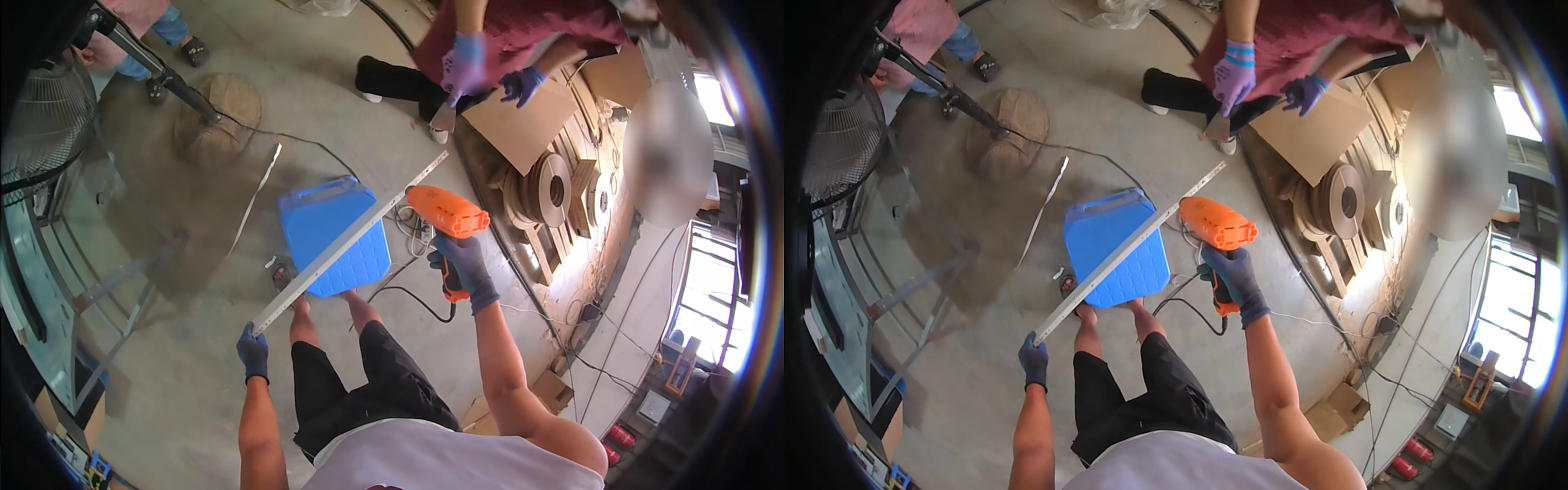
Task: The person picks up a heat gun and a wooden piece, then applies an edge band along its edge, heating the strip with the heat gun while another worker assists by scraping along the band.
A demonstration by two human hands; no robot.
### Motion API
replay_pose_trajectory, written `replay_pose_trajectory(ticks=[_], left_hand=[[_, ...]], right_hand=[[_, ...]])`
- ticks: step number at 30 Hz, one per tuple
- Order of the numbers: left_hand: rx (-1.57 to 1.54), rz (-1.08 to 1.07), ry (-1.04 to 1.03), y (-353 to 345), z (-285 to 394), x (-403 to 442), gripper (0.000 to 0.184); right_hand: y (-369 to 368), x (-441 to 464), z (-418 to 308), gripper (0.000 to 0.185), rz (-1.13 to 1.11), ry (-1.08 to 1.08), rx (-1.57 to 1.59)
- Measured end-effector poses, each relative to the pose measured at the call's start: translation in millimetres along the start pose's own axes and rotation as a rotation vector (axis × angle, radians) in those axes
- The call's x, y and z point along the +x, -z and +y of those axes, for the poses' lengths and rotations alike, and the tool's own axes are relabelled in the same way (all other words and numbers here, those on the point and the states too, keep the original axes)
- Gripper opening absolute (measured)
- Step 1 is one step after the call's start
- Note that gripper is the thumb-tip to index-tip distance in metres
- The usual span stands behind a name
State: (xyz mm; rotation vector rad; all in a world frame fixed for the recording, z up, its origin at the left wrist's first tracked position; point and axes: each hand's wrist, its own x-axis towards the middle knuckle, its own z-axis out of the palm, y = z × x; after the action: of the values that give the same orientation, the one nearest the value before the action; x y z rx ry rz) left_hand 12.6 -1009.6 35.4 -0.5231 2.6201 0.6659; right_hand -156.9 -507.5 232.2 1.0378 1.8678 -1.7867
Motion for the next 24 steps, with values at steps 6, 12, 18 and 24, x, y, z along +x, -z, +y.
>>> replay_pose_trajectory(ticks=[6,12,18,24], left_hand=[[0.005,0.005,0.001,-2,-2,0,0.039],[0.023,-0.006,0.01,-1,-2,1,0.039],[0.036,0.008,-0.024,-4,-6,0,0.038],[0.033,-0.023,0.029,-1,-1,1,0.04]], right_hand=[[9,10,-12,0.035,0.038,0.011,0.022],[21,24,-14,0.036,0.043,0.025,0.056],[27,34,-13,0.036,0.037,0.042,0.123],[38,47,-10,0.036,0.033,0.028,0.09]])
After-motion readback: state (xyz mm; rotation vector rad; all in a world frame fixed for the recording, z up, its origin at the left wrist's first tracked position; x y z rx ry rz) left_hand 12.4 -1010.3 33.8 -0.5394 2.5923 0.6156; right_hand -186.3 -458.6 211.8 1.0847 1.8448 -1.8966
